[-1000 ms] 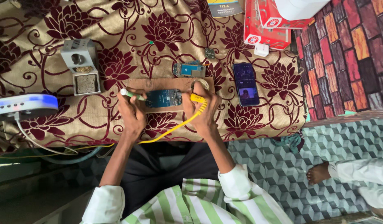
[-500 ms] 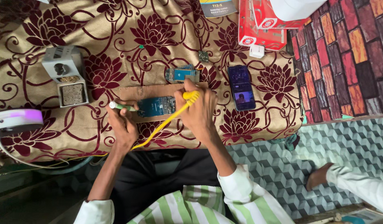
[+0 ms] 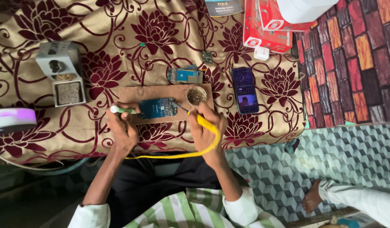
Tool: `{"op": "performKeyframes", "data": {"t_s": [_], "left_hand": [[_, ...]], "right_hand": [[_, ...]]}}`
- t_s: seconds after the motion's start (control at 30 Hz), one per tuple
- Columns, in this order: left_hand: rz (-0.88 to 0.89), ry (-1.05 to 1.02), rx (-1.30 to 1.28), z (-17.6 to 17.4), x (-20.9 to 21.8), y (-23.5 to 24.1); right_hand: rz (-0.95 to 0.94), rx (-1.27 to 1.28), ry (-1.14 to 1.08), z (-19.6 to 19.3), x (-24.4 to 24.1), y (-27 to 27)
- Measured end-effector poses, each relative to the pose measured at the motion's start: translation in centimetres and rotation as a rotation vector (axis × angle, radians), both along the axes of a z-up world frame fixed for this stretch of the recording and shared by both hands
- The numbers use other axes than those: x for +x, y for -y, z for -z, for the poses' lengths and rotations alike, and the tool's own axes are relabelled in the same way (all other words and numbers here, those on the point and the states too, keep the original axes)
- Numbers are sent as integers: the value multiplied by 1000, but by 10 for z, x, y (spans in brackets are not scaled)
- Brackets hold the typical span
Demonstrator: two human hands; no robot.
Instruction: The person uses a soldering iron and solder to work on a blue circuit board placed on a cardboard support. They repeatedly apply the soldering iron to various points on the board while feeding solder wire with the other hand.
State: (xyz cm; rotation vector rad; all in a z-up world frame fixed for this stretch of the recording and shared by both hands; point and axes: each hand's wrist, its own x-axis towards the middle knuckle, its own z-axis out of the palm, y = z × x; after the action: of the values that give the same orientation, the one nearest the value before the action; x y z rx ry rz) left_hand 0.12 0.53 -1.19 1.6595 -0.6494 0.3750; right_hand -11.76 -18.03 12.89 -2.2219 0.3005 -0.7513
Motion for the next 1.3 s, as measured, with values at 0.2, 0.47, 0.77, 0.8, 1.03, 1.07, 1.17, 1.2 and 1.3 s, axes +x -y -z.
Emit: {"op": "performKeyframes", "data": {"t_s": [0.2, 0.47, 0.77, 0.8, 1.03, 1.07, 1.17, 1.2, 1.3], "left_hand": [[14, 7, -2, 8, 7, 1], [37, 33, -37, -7, -2, -1], [64, -25, -26, -2, 3, 1], [71, -31, -37, -3, 2, 1], [45, 97, -72, -15, -1, -2], [40, 47, -61, -14, -1, -3], [38, -26, -58, -11, 1, -1], [39, -36, -61, -11, 2, 1], [76, 86, -103, -12, 3, 0]], "right_hand": [[-20, -176, -96, 11, 1, -7], [93, -457, -16, 25, 33, 21], [256, -494, -132, 24, 11, -12], [284, -619, -2, 23, 13, -13], [145, 772, 461, 44, -49, 17], [99, 825, 487, 57, -58, 19], [6, 978, 555, 103, -80, 21], [-2, 1025, 573, 117, -83, 21], [12, 1042, 610, 148, -89, 17]]}}
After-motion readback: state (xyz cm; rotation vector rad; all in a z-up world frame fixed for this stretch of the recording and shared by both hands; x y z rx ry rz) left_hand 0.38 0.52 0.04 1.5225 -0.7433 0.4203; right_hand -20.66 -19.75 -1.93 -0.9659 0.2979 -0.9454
